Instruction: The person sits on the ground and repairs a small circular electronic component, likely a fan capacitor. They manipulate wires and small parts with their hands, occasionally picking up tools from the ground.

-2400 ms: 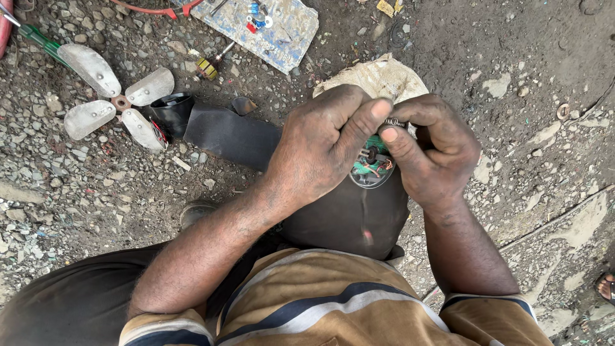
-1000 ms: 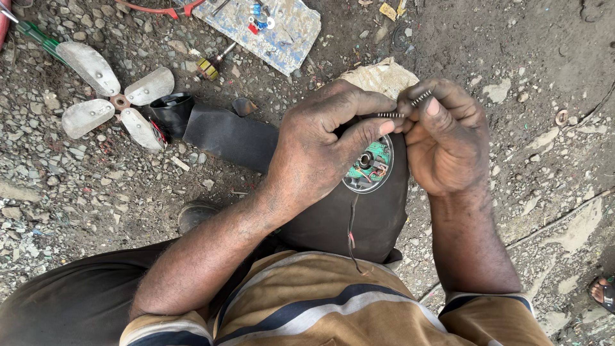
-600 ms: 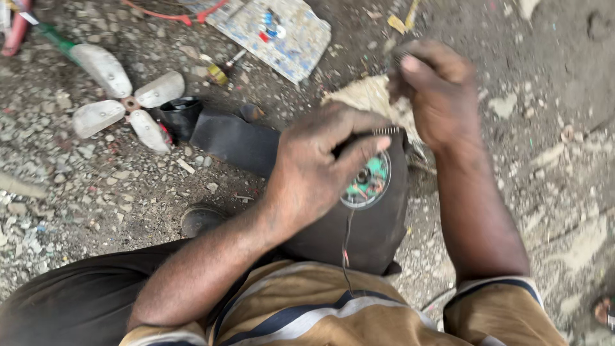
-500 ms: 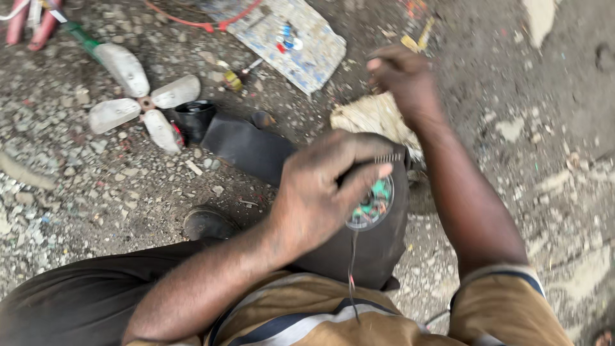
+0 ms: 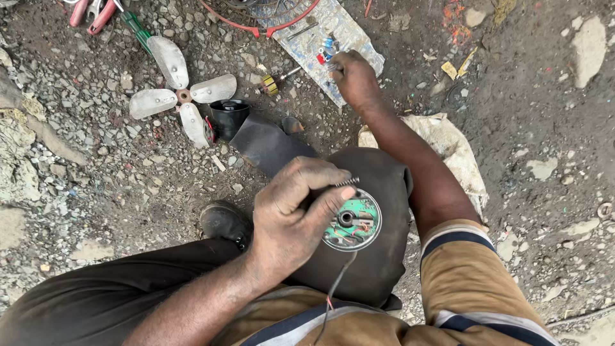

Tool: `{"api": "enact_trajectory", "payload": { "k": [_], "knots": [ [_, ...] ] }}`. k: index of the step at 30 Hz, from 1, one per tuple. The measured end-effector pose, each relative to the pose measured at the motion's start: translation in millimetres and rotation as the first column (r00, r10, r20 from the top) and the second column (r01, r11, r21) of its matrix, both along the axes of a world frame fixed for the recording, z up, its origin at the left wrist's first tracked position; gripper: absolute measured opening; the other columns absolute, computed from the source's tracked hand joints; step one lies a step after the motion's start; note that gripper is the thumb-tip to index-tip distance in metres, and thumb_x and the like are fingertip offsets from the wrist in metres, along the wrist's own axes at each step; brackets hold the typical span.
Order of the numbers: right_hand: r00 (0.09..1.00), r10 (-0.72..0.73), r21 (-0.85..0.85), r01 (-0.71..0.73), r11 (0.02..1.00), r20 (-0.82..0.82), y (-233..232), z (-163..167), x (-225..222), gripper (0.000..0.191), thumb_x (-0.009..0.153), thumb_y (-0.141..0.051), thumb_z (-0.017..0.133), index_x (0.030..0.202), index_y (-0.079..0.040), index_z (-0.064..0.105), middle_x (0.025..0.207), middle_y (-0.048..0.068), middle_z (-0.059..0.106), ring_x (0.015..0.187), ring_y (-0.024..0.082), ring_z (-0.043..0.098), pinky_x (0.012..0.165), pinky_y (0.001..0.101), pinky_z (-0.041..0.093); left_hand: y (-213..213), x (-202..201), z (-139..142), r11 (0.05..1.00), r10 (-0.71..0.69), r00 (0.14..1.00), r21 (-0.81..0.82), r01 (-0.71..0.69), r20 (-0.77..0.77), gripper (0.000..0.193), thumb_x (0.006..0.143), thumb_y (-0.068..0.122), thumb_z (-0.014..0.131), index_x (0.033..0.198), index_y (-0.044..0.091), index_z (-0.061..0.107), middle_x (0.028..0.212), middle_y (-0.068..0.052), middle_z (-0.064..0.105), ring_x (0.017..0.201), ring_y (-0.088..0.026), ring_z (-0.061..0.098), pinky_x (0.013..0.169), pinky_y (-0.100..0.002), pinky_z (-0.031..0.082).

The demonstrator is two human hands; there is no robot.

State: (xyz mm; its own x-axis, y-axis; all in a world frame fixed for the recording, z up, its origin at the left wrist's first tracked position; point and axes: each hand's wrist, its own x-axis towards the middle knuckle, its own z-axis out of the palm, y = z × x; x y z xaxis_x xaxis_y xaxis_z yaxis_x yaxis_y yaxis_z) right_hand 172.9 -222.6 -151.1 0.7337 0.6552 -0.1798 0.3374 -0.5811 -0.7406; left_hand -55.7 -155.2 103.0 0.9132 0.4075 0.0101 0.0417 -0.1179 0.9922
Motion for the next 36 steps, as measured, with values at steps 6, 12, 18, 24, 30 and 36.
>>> {"api": "enact_trajectory", "payload": {
  "k": [6, 12, 18, 24, 30, 36],
  "knots": [
    [0.985, -0.117, 0.333, 0.154, 0.93, -0.128, -34.9, 8.8, 10.4, 0.015, 0.1, 0.004, 0.07, 0.109, -0.006, 0.074, 0.11, 0.007, 0.075, 0.098, 0.015, 0.072, 0.088, 0.0293, 0.063, 9.6, 4.3, -4.2, 0.999, 0.032, 0.999, -0.03, -0.033, -0.017, 0.017, 0.096, 0.005, 0.081, 0.11, 0.004, 0.071, 0.103, -0.004, 0.072, 0.091, -0.011, 0.068, 0.079, -0.026, 0.058],
    [0.922, -0.274, 0.482, 0.378, 0.791, -0.273, -107.8, 145.4, -22.7, 0.014, 0.107, -0.006, 0.072, 0.12, 0.001, 0.071, 0.102, 0.008, 0.072, 0.087, 0.014, 0.068, 0.078, 0.0273, 0.057, 11.8, 15.9, -6.1, 0.989, 0.042, 0.999, -0.142, -0.044, -0.013, 0.016, 0.099, 0.006, 0.08, 0.112, 0.003, 0.071, 0.102, -0.003, 0.069, 0.087, -0.007, 0.064, 0.076, -0.023, 0.057],
    [0.998, -0.013, 0.496, -0.017, 0.868, 0.058, -134.4, 264.7, -94.3, 0.013, 0.109, -0.015, 0.072, 0.117, -0.005, 0.071, 0.11, 0.011, 0.073, 0.101, 0.018, 0.073, 0.086, 0.0285, 0.066, 10.9, 24.0, -2.7, 0.99, -0.063, 0.993, -0.12, 0.076, 0.104, 0.016, 0.102, 0.007, 0.079, 0.116, 0.003, 0.071, 0.107, -0.005, 0.068, 0.092, -0.008, 0.067, 0.078, -0.024, 0.059],
    [0.999, -0.019, 0.426, -0.003, 0.905, 0.047, -124.8, 296.7, -138.0, 0.021, 0.105, -0.013, 0.077, 0.123, -0.004, 0.068, 0.124, 0.011, 0.068, 0.118, 0.017, 0.068, 0.1, 0.029, 0.062, 12.5, 17.7, -2.5, 0.992, -0.123, 0.975, -0.003, 0.125, 0.185, 0.017, 0.101, 0.01, 0.08, 0.116, 0.005, 0.074, 0.109, -0.005, 0.07, 0.099, -0.012, 0.069, 0.084, -0.027, 0.06],
    [0.99, -0.14, 0.483, 0.131, 0.865, -0.019, -119.6, 282.7, -143.4, 0.026, 0.099, -0.009, 0.079, 0.123, -0.005, 0.07, 0.125, 0.01, 0.066, 0.114, 0.017, 0.07, 0.081, 0.0252, 0.067, 6.8, 16.3, -2.9, 0.968, -0.143, 0.958, -0.167, 0.187, 0.248, 0.023, 0.101, 0.015, 0.079, 0.122, 0.006, 0.074, 0.112, -0.006, 0.068, 0.105, -0.014, 0.069, 0.088, -0.027, 0.062],
    [0.99, -0.135, 0.561, 0.128, 0.818, -0.029, -119.8, 274.7, -137.6, 0.022, 0.102, -0.004, 0.082, 0.122, -0.004, 0.074, 0.117, 0.01, 0.071, 0.106, 0.013, 0.07, 0.091, 0.0229, 0.061, 5.6, 16.0, -2.5, 0.965, -0.193, 0.951, -0.131, 0.229, 0.24, 0.022, 0.104, 0.017, 0.073, 0.123, 0.006, 0.074, 0.115, -0.005, 0.068, 0.11, -0.015, 0.07, 0.094, -0.028, 0.063]
  ]
}}
